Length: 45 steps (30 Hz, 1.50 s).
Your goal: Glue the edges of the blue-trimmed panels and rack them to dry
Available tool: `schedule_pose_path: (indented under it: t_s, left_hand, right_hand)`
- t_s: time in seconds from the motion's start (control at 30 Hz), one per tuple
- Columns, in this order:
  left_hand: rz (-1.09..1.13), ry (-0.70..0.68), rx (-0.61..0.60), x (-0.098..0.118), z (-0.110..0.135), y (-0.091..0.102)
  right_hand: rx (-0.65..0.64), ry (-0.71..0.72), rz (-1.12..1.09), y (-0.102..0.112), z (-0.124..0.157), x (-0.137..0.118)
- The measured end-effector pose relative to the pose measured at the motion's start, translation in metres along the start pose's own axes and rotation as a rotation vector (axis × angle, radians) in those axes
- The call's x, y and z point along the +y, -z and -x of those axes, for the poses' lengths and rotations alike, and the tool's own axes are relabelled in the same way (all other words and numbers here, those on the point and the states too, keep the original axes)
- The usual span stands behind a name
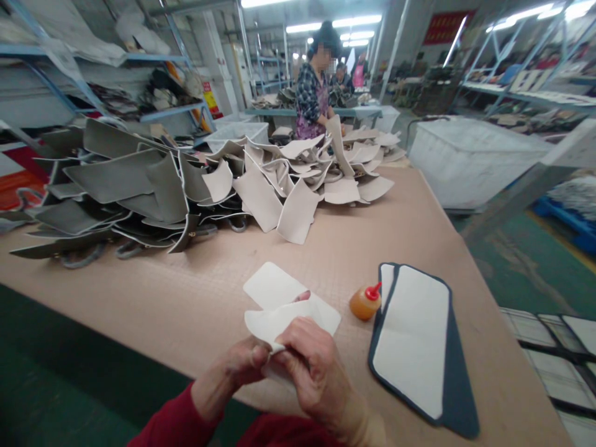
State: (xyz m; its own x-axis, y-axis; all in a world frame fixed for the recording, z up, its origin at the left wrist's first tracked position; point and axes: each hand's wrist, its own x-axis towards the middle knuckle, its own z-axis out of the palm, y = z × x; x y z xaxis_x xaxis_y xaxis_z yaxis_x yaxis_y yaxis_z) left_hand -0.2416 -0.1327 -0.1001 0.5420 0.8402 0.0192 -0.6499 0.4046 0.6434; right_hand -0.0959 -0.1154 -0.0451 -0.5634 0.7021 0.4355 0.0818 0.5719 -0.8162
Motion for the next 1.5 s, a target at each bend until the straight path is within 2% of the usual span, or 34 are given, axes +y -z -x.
schedule_pose_path:
  t_s: [0.07,0.13,0.2,0.23,0.3,0.37,0.43,0.5,0.63,0.8,0.9,1.03,1.13,1.2,1.23,1.3,1.33,1.37,1.4,1.47,1.5]
  left_hand:
    - [0.046,0.015,-0.009,-0.001,0.002,0.004]
    - [0.103,0.027,-0.064,0.004,0.005,0.006]
    - [0.126,0.001,-0.114,0.017,0.009,0.005]
    - [0.131,-0.032,-0.103,0.026,0.011,0.003]
    - [0.157,-0.143,0.006,0.046,0.013,-0.003]
    - [0.243,-0.259,0.135,0.061,0.013,-0.011]
    - [0.32,-0.35,0.212,0.068,0.011,-0.018]
    - [0.338,-0.403,0.248,0.067,0.008,-0.024]
    - [0.27,-0.465,0.288,0.057,0.001,-0.032]
    - [0.131,-0.517,0.19,0.048,-0.001,-0.041]
    - [-0.017,-0.539,0.153,0.045,0.001,-0.045]
    - [-0.261,-0.528,0.179,0.041,0.0,-0.045]
    - [-0.42,-0.532,0.176,0.05,0.001,-0.041]
    - [-0.532,-0.603,0.242,0.063,0.007,-0.034]
    - [-0.596,-0.667,0.331,0.069,0.011,-0.028]
    - [-0.731,-0.777,0.597,0.078,0.019,-0.011]
    - [-0.797,-0.765,0.708,0.078,0.023,-0.001]
    - [-0.871,-0.668,0.738,0.075,0.026,0.01]
    - [-0.921,-0.516,0.726,0.069,0.028,0.022]
    - [-0.932,-0.206,0.621,0.054,0.029,0.041]
    - [-0.94,-0.123,0.604,0.047,0.028,0.048]
  right_hand:
    - [-0.019,-0.047,-0.053,0.003,0.001,0.002]
    - [0.004,-0.167,-0.165,0.011,0.003,0.006]
    - [0.111,-0.333,-0.285,0.024,0.005,0.01]
    - [0.184,-0.404,-0.317,0.03,0.006,0.013]
    - [0.336,-0.48,-0.278,0.042,0.008,0.017]
    - [0.472,-0.489,-0.155,0.05,0.009,0.02]
    - [0.598,-0.465,-0.04,0.052,0.011,0.021]
    - [0.657,-0.441,0.028,0.05,0.013,0.021]
    - [0.578,-0.411,0.084,0.037,0.013,0.016]
    - [0.494,-0.341,0.09,0.022,0.006,0.01]
    - [0.437,-0.263,0.126,0.02,-0.002,0.006]
    - [0.306,-0.168,0.132,0.02,-0.01,-0.001]
    - [0.274,-0.163,0.124,0.021,-0.01,0.0]
    - [0.333,-0.264,0.053,0.026,-0.007,0.006]
    - [0.392,-0.333,-0.02,0.029,-0.006,0.011]
    - [0.513,-0.443,-0.25,0.036,-0.005,0.02]
    - [0.538,-0.476,-0.385,0.038,-0.006,0.025]
    - [0.534,-0.498,-0.514,0.039,-0.007,0.03]
    - [0.51,-0.521,-0.63,0.039,-0.009,0.034]
    - [0.46,-0.579,-0.813,0.035,-0.013,0.041]
    - [0.447,-0.606,-0.869,0.032,-0.015,0.044]
